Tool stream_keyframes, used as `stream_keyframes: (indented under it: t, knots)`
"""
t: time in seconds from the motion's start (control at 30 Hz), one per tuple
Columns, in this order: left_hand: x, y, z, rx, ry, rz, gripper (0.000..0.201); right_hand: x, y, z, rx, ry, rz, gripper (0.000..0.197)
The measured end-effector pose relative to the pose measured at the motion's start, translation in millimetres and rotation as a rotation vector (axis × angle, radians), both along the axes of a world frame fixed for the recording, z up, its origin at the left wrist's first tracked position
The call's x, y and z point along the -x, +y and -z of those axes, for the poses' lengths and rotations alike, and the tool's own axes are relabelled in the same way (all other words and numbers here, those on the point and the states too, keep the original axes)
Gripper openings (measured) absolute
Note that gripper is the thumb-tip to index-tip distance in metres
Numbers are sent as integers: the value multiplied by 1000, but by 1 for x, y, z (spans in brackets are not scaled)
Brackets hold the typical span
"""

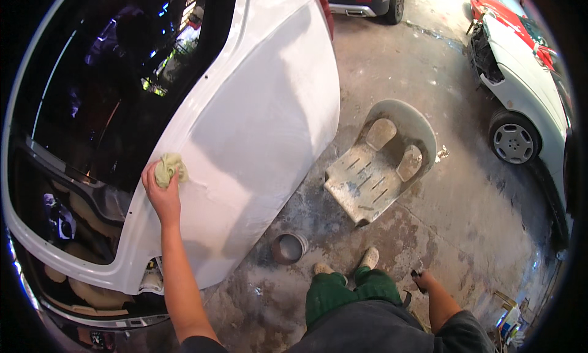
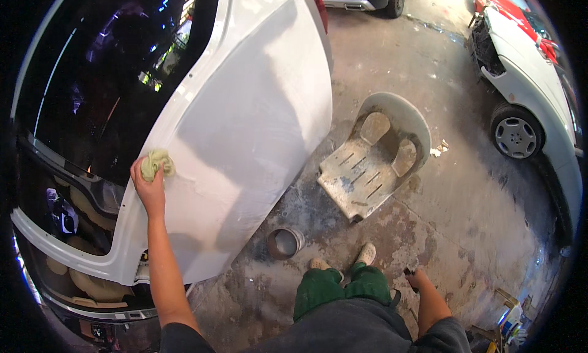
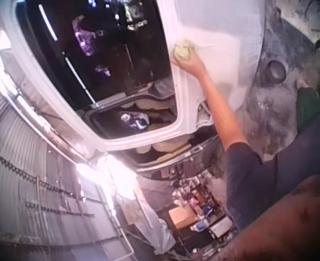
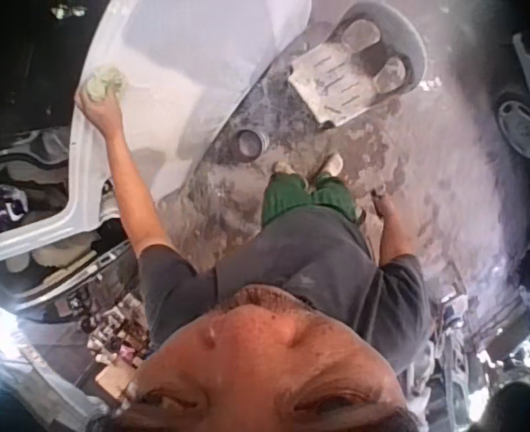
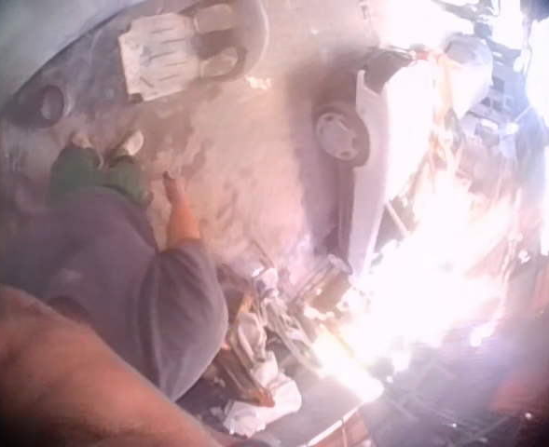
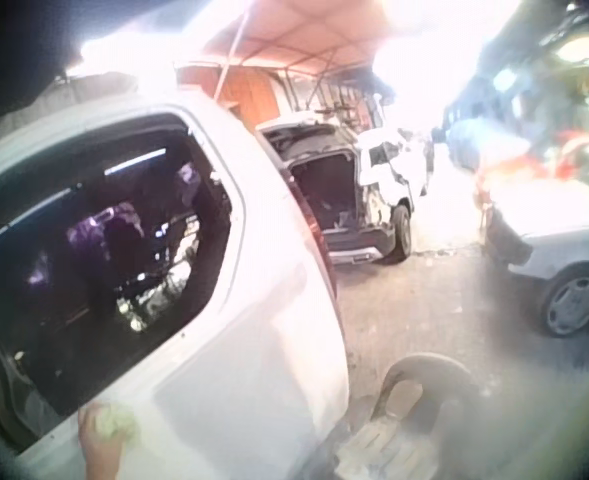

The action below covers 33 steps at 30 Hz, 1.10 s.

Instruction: The person scrubs the exterior surface of a white car door with a sponge and water, then wipes it dry with a cloth. The person also scrubs the top edge of the door and wipes it clean.

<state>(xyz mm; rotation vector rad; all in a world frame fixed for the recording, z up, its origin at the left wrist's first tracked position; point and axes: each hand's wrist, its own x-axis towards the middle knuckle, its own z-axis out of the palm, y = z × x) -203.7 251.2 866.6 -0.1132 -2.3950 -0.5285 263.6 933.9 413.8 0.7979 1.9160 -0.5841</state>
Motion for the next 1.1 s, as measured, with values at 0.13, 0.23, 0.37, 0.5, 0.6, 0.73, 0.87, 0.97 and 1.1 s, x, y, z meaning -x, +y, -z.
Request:
stream_keyframes:
  t: [0.13,0.23,0.37,0.5,0.6,0.73,0.87,0.97,1.1]
  knots:
    - [37,15,-6,604,67,-10,66,-66,40,-25,-74,-31,167,60]
    - [57,34,14,676,30,31,77,-90,43,-63,-102,-33,377,63]
    - [99,51,12,716,112,203,79,-112,35,-75,-92,68,447,65]
    - [150,75,5,761,155,346,71,-93,17,-94,-75,40,581,65]
    - [189,127,10,738,109,395,71,-123,3,-57,-145,50,785,59]
    - [228,172,-2,660,93,473,74,-121,-19,-61,-58,-8,889,49]
    - [248,188,-6,653,85,470,73,-114,-46,-72,-140,-219,726,52]
    - [248,182,-10,640,79,462,72,-95,-61,-78,-60,-271,644,53]
    - [253,188,-3,576,58,498,70,-88,-58,-63,4,-219,724,53]
